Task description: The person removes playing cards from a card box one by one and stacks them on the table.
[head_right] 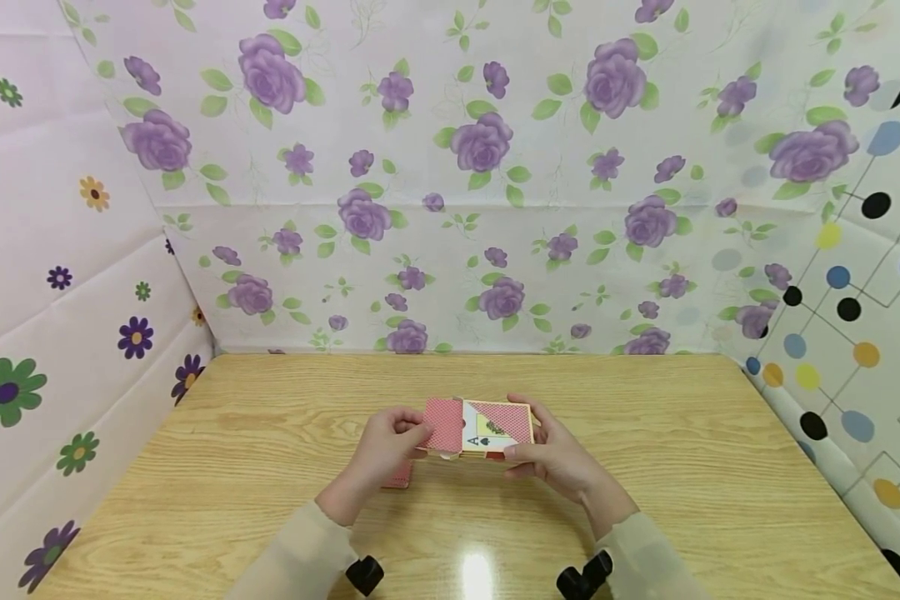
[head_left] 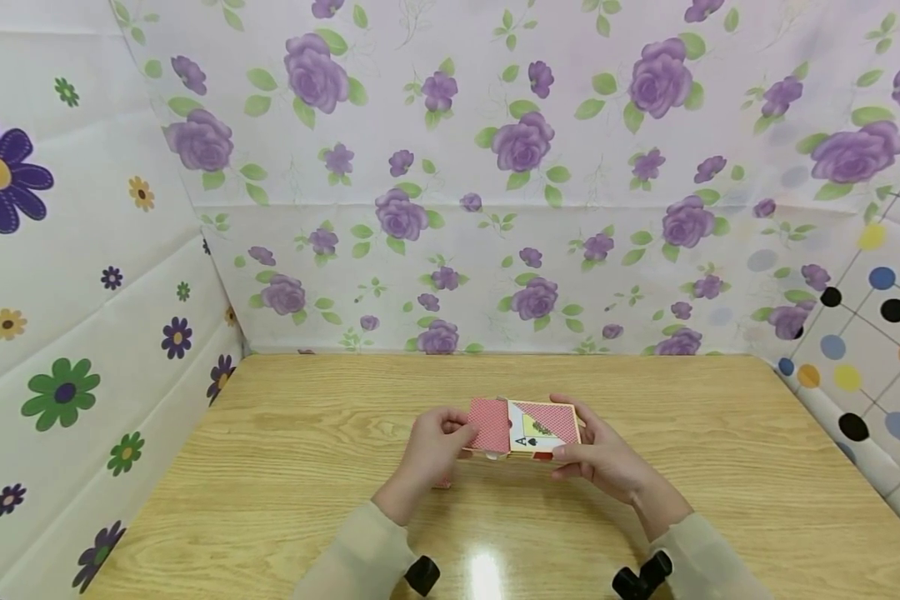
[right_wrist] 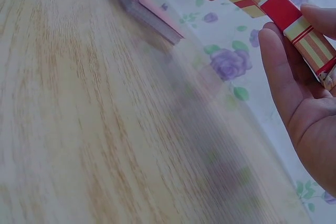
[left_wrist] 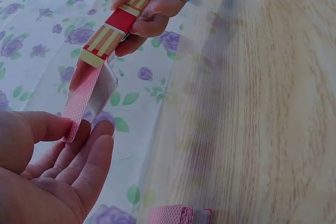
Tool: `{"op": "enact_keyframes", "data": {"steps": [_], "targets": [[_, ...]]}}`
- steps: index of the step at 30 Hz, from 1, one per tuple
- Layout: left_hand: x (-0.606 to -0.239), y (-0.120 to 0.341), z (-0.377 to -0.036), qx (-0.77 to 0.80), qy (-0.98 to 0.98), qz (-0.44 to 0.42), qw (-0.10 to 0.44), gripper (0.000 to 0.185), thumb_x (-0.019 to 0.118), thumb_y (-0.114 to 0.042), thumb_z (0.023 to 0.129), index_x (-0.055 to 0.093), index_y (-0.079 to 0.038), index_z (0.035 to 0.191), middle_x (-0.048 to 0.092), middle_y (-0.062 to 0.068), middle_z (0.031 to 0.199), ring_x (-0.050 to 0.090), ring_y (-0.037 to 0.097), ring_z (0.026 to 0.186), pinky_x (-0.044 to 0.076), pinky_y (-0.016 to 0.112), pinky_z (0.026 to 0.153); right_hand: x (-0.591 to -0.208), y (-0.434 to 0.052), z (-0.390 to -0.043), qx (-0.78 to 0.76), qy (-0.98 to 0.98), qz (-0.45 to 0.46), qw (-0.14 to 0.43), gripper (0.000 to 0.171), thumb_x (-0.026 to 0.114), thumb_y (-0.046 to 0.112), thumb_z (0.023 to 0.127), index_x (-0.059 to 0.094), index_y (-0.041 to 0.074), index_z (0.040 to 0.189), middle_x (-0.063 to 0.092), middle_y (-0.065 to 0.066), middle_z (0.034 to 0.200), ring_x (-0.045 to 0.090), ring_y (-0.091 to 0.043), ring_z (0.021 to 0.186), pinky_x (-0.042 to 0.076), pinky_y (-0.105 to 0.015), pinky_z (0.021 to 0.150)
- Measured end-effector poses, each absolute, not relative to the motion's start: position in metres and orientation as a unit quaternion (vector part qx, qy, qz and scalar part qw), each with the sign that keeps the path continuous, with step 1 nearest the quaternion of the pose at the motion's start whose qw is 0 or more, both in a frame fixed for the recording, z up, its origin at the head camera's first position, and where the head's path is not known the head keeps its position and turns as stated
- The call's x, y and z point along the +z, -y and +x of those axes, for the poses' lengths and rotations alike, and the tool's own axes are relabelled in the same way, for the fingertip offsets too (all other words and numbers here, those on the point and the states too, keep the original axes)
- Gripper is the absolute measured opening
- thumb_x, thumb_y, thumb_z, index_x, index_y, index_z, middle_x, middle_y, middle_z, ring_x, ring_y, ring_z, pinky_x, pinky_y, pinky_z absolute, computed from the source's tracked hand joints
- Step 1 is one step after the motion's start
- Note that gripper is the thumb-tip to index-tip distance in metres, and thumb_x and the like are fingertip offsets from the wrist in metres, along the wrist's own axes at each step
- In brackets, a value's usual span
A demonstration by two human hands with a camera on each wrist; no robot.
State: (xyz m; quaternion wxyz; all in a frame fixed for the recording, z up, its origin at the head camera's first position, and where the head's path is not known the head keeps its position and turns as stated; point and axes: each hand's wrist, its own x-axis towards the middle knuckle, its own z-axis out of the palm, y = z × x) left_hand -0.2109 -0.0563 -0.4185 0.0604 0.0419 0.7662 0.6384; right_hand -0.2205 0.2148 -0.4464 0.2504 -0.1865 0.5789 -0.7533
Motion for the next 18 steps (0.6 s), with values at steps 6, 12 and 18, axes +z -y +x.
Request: {"op": "enact_keyframes", "data": {"steps": [6,12,18], "targets": [[-0.416,0.061,-0.211,0.648,-0.757,0.056,0.060,0.024,0.057,-0.011,0.094,0.057,0.007,0.110,0.067,0.019,0.094,0.069,0.027,0.079,0.058,0.039,0.069,-0.445,-0.215,-0.220,-0.752,-0.579,-0.191,0.251,0.084,0.057,-0.001,0.090,0.004,0.022,0.151,0.058,-0.011,0.127,0.065,-0.027,0.105,0.057,-0.036,0.076],[-0.414,0.064,-0.212,0.649,-0.756,0.063,0.051,0.023,0.057,-0.009,0.094,0.057,0.007,0.110,0.067,0.019,0.092,0.070,0.027,0.077,0.057,0.030,0.062,-0.445,-0.215,-0.220,-0.753,-0.578,-0.194,0.247,0.083,0.057,-0.002,0.090,0.005,0.021,0.151,0.058,-0.011,0.126,0.065,-0.027,0.104,0.057,-0.035,0.075],[-0.411,0.069,-0.212,0.643,-0.762,0.058,0.034,0.023,0.057,-0.009,0.094,0.058,0.006,0.111,0.067,0.018,0.090,0.069,0.027,0.074,0.057,0.031,0.062,-0.446,-0.216,-0.220,-0.749,-0.586,-0.196,0.240,0.083,0.058,-0.002,0.090,0.006,0.019,0.151,0.059,-0.008,0.125,0.065,-0.023,0.104,0.057,-0.037,0.076]]}}
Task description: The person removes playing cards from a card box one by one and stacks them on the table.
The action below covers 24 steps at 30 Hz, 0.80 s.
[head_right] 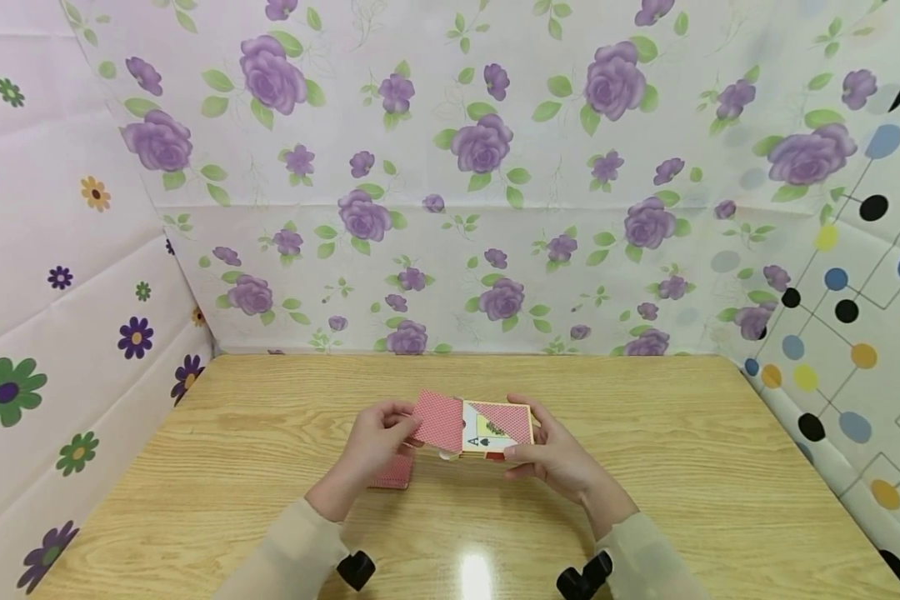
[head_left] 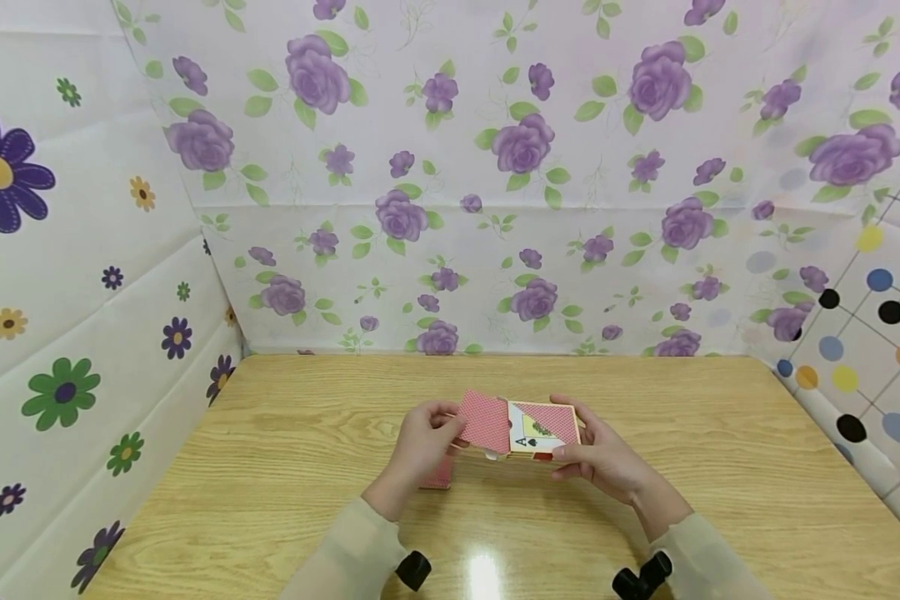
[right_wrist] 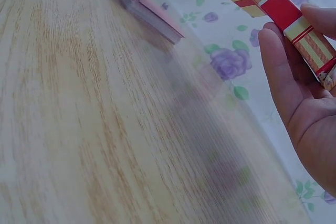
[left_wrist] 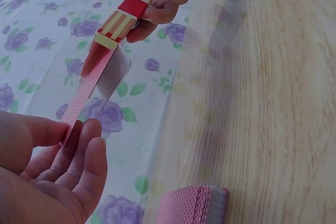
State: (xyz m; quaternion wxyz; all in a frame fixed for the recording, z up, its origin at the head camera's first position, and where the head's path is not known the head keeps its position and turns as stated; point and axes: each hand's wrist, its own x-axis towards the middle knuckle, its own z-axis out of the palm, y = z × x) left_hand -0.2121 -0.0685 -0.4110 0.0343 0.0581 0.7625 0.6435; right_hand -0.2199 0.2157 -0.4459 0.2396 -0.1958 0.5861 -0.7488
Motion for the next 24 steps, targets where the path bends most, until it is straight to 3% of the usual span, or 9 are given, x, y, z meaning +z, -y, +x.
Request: {"op": "enact_keyframes", "data": {"steps": [5,16,24], "targets": [[-0.407,0.073,-0.213,0.636,-0.770,0.044,0.030,0.024,0.056,-0.011,0.095,0.059,0.003,0.114,0.066,0.013,0.089,0.065,0.016,0.070,0.057,0.038,0.067,-0.447,-0.216,-0.220,-0.742,-0.598,-0.191,0.236,0.082,0.059,-0.001,0.089,0.008,0.021,0.151,0.060,-0.007,0.123,0.065,-0.020,0.102,0.057,-0.039,0.077],[-0.402,0.084,-0.217,0.619,-0.785,0.019,0.000,0.023,0.057,-0.012,0.095,0.062,0.000,0.114,0.063,0.009,0.087,0.062,0.017,0.074,0.053,0.028,0.064,-0.449,-0.216,-0.221,-0.743,-0.599,-0.186,0.235,0.080,0.058,-0.002,0.090,0.011,0.023,0.150,0.058,-0.007,0.125,0.064,-0.022,0.104,0.057,-0.039,0.077],[-0.398,0.096,-0.220,0.607,-0.794,0.013,-0.002,0.022,0.059,-0.016,0.094,0.062,0.002,0.107,0.065,0.013,0.090,0.061,0.018,0.077,0.053,0.035,0.070,-0.449,-0.217,-0.221,-0.753,-0.581,-0.194,0.241,0.079,0.054,-0.003,0.092,0.007,0.022,0.150,0.057,-0.010,0.127,0.064,-0.027,0.106,0.057,-0.038,0.077]]}}
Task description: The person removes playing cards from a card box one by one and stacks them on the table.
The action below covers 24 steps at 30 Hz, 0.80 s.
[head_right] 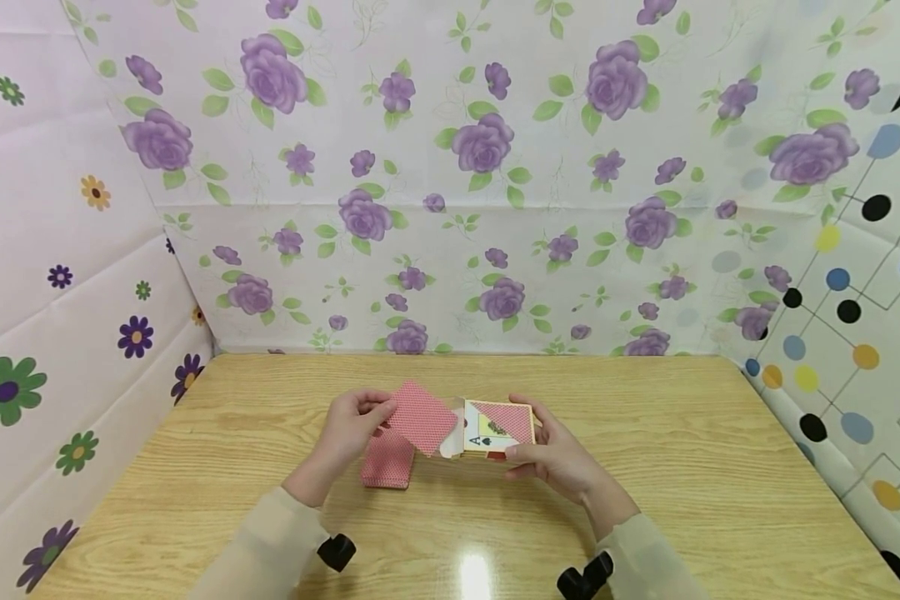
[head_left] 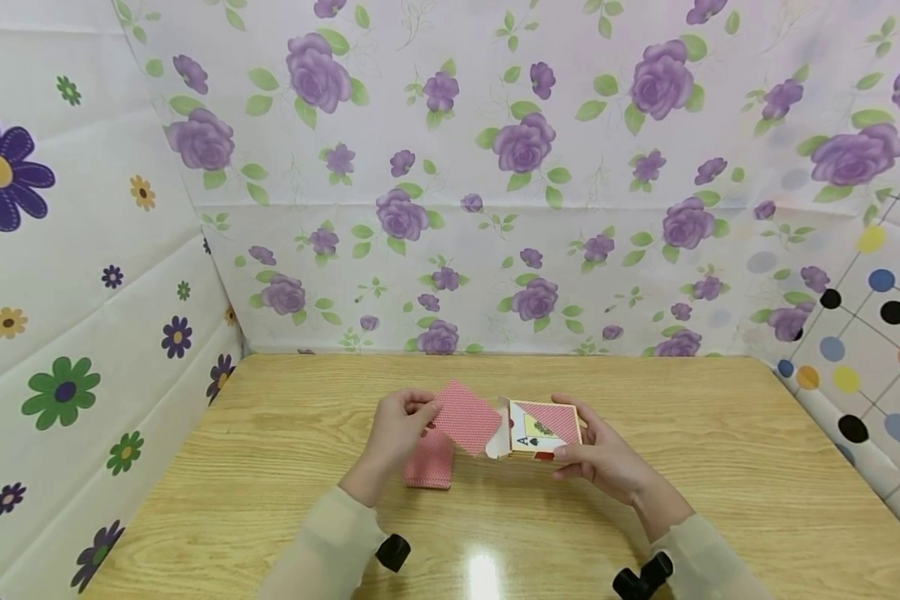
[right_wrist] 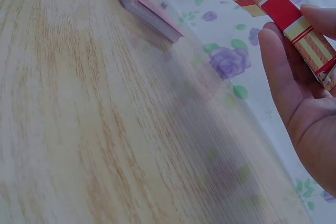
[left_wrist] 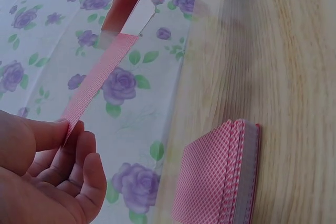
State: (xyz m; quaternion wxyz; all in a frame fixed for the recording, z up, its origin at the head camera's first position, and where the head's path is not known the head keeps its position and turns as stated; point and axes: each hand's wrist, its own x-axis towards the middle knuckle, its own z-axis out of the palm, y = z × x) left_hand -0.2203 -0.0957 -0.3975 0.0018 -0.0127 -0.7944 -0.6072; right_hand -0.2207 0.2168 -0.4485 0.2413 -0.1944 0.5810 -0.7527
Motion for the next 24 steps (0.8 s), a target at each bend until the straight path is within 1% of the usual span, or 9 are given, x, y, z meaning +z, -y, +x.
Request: {"op": "enact_keyframes", "data": {"steps": [5,8,11,15,18,24], "targets": [[-0.396,0.101,-0.224,-0.584,0.812,-0.012,0.007,0.019,0.056,-0.013,0.095,0.062,0.001,0.106,0.063,0.012,0.090,0.059,0.018,0.078,0.052,0.036,0.070,-0.448,-0.217,-0.221,-0.754,-0.580,-0.193,0.242,0.080,0.055,-0.003,0.091,0.007,0.021,0.151,0.057,-0.010,0.126,0.065,-0.024,0.105,0.057,-0.037,0.077],[-0.396,0.104,-0.228,-0.572,0.820,-0.013,0.007,0.018,0.054,-0.012,0.096,0.062,0.000,0.107,0.062,0.012,0.093,0.059,0.019,0.082,0.051,0.035,0.071,-0.448,-0.217,-0.221,-0.752,-0.580,-0.196,0.243,0.080,0.055,-0.003,0.092,0.006,0.021,0.151,0.057,-0.010,0.127,0.064,-0.030,0.107,0.057,-0.037,0.077],[-0.398,0.107,-0.231,-0.566,0.824,-0.015,0.003,0.018,0.052,-0.012,0.097,0.061,-0.001,0.108,0.060,0.011,0.094,0.057,0.020,0.084,0.049,0.031,0.071,-0.448,-0.218,-0.220,-0.751,-0.581,-0.197,0.243,0.079,0.054,-0.003,0.092,0.006,0.021,0.150,0.058,-0.011,0.126,0.062,-0.035,0.109,0.057,-0.038,0.078],[-0.399,0.110,-0.234,-0.560,0.828,-0.020,-0.002,0.017,0.051,-0.011,0.098,0.061,-0.001,0.108,0.058,0.010,0.091,0.053,0.019,0.079,0.044,0.025,0.063,-0.448,-0.218,-0.220,-0.751,-0.582,-0.197,0.242,0.079,0.054,-0.003,0.092,0.006,0.021,0.150,0.058,-0.011,0.126,0.062,-0.035,0.109,0.057,-0.037,0.077],[-0.400,0.112,-0.235,-0.554,0.832,-0.023,-0.008,0.017,0.050,-0.010,0.098,0.060,-0.001,0.108,0.056,0.010,0.089,0.049,0.017,0.074,0.041,0.023,0.059,-0.447,-0.218,-0.220,-0.750,-0.584,-0.196,0.241,0.079,0.054,-0.002,0.092,0.006,0.021,0.150,0.058,-0.011,0.125,0.062,-0.034,0.109,0.057,-0.036,0.077],[-0.404,0.114,-0.239,-0.535,0.844,-0.024,-0.018,0.015,0.048,-0.008,0.098,0.060,-0.002,0.105,0.054,0.009,0.087,0.047,0.015,0.071,0.041,0.025,0.059,-0.446,-0.218,-0.219,-0.748,-0.589,-0.192,0.240,0.081,0.055,-0.002,0.092,0.003,0.019,0.151,0.060,-0.011,0.123,0.061,-0.037,0.109,0.057,-0.036,0.077]]}}
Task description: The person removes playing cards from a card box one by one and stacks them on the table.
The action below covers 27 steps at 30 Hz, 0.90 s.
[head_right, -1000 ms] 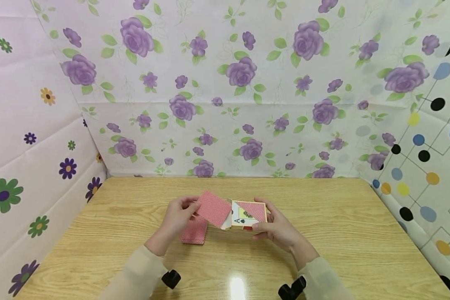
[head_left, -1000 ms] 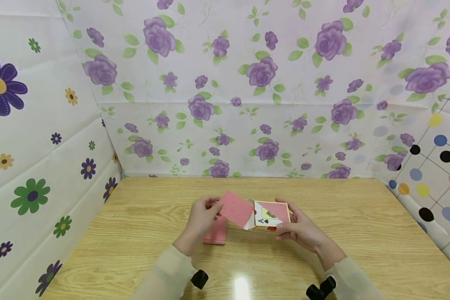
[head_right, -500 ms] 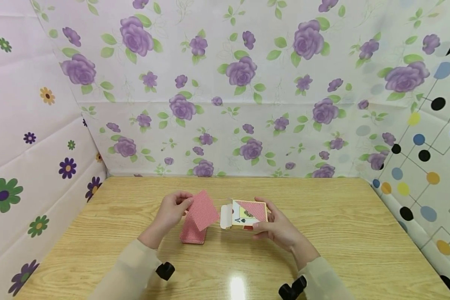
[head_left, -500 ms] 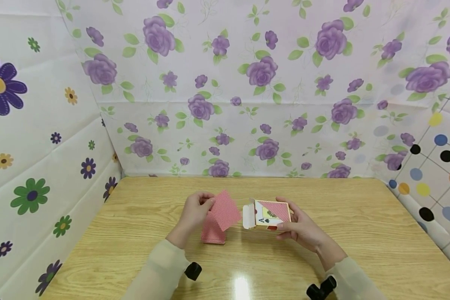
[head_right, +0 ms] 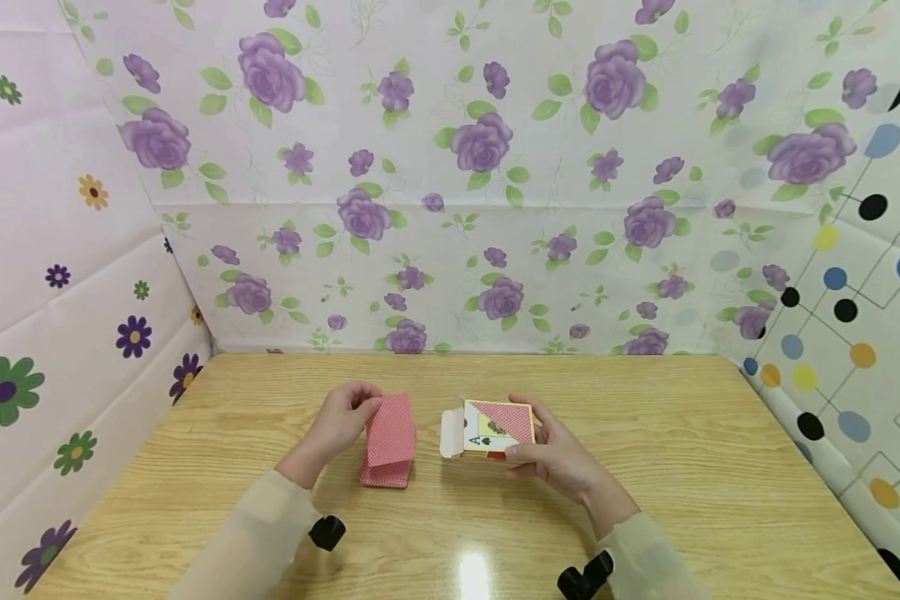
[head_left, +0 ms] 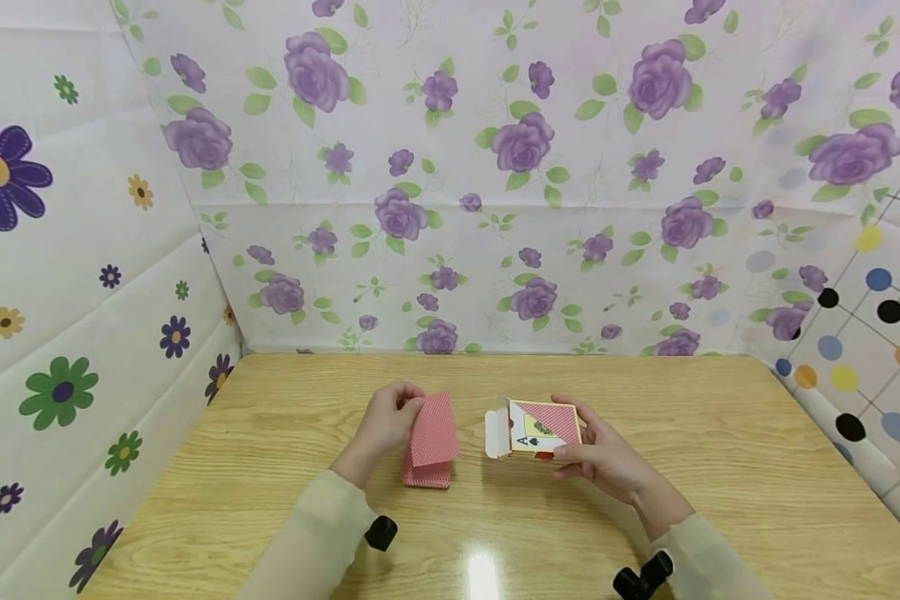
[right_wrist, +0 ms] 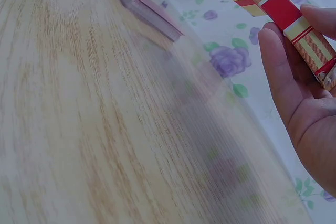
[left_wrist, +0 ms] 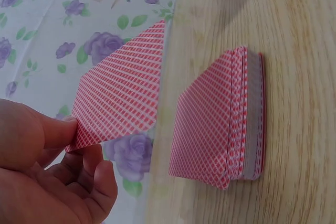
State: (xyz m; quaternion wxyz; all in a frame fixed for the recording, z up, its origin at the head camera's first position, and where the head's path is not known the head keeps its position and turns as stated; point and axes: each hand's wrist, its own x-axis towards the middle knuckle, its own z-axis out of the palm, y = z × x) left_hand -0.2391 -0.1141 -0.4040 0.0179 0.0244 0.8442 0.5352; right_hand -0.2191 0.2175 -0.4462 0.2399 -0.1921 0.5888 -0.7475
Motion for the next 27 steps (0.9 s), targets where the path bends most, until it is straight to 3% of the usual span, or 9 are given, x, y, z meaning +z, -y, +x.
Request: {"op": "enact_keyframes", "data": {"steps": [11,27], "targets": [[-0.416,0.118,-0.248,0.484,-0.874,0.018,0.035,0.013,0.050,-0.010,0.098,0.063,-0.006,0.098,0.056,0.007,0.088,0.049,0.015,0.074,0.041,0.026,0.060,-0.448,-0.218,-0.220,-0.746,-0.591,-0.192,0.241,0.080,0.055,-0.002,0.091,0.007,0.022,0.150,0.058,-0.011,0.125,0.065,-0.025,0.103,0.057,-0.037,0.077],[-0.434,0.114,-0.253,0.399,-0.916,0.034,0.009,0.011,0.054,-0.007,0.095,0.065,-0.005,0.092,0.062,0.009,0.091,0.052,0.016,0.074,0.043,0.027,0.063,-0.449,-0.217,-0.221,-0.747,-0.588,-0.194,0.241,0.079,0.055,-0.002,0.092,0.007,0.021,0.150,0.058,-0.010,0.127,0.064,-0.031,0.107,0.057,-0.037,0.076]]}}
